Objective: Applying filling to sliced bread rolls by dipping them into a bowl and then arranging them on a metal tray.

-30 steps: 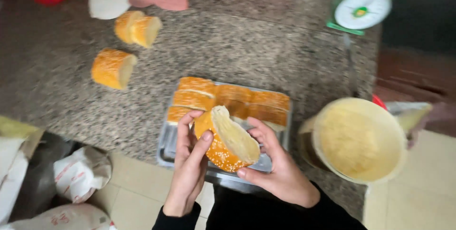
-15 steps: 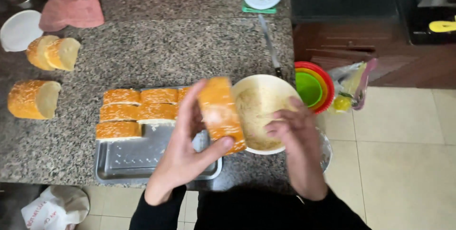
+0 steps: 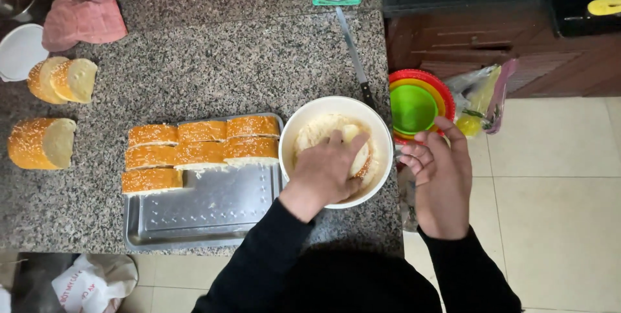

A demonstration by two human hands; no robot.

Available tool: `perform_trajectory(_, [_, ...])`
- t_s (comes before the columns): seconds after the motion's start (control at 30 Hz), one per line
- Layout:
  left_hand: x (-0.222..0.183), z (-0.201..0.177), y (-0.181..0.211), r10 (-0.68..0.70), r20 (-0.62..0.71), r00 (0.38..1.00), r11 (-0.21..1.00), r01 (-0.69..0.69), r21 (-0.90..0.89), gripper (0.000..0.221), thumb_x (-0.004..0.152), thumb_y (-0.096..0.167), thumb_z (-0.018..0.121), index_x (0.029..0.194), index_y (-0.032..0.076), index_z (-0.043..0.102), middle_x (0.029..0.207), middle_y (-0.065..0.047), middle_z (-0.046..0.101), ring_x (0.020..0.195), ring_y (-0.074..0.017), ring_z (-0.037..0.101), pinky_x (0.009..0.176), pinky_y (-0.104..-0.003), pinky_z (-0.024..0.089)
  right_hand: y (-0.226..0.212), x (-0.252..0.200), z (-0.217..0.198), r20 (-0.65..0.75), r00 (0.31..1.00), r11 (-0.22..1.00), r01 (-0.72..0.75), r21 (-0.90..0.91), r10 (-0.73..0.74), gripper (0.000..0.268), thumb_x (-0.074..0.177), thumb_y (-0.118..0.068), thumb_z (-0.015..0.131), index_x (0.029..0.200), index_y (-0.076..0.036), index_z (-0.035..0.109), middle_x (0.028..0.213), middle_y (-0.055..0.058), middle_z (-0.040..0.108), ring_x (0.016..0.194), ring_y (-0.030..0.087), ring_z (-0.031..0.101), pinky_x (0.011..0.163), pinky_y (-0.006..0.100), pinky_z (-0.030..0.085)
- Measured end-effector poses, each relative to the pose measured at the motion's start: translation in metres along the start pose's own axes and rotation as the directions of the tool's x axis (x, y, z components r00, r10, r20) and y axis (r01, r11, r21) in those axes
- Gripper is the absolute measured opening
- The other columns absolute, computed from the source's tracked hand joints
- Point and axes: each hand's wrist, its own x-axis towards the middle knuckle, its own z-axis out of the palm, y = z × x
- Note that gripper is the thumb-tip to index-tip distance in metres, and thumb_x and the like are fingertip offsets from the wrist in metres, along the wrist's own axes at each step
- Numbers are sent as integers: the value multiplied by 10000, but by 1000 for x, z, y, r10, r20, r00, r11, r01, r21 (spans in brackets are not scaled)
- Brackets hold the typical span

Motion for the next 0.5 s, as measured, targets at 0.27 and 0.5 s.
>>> perform_trajectory(0.27, [-11, -6, 2, -27, -43, 999, 998, 25, -63, 938, 967, 396, 812, 1773, 254, 352, 1423, -233, 625, 1316, -489, 681, 1020, -664, 589, 8, 6, -5, 22, 1000, 999, -16, 29, 15, 259, 1198, -136, 520, 1457, -133, 539, 1063, -3, 648, 921, 156, 731, 881, 316, 622])
perform_trajectory(0.5, [-22, -34, 13, -20, -73, 997, 997, 15, -74, 897, 1001, 395, 774, 1772, 230, 345, 1438, -244, 597, 1342, -520, 654, 1053, -672, 583, 1, 6, -7, 17, 1000, 1000, -17, 0, 17, 220, 1216, -134, 486, 1425, -120, 553, 1056, -6, 638, 910, 160, 728, 878, 325, 611])
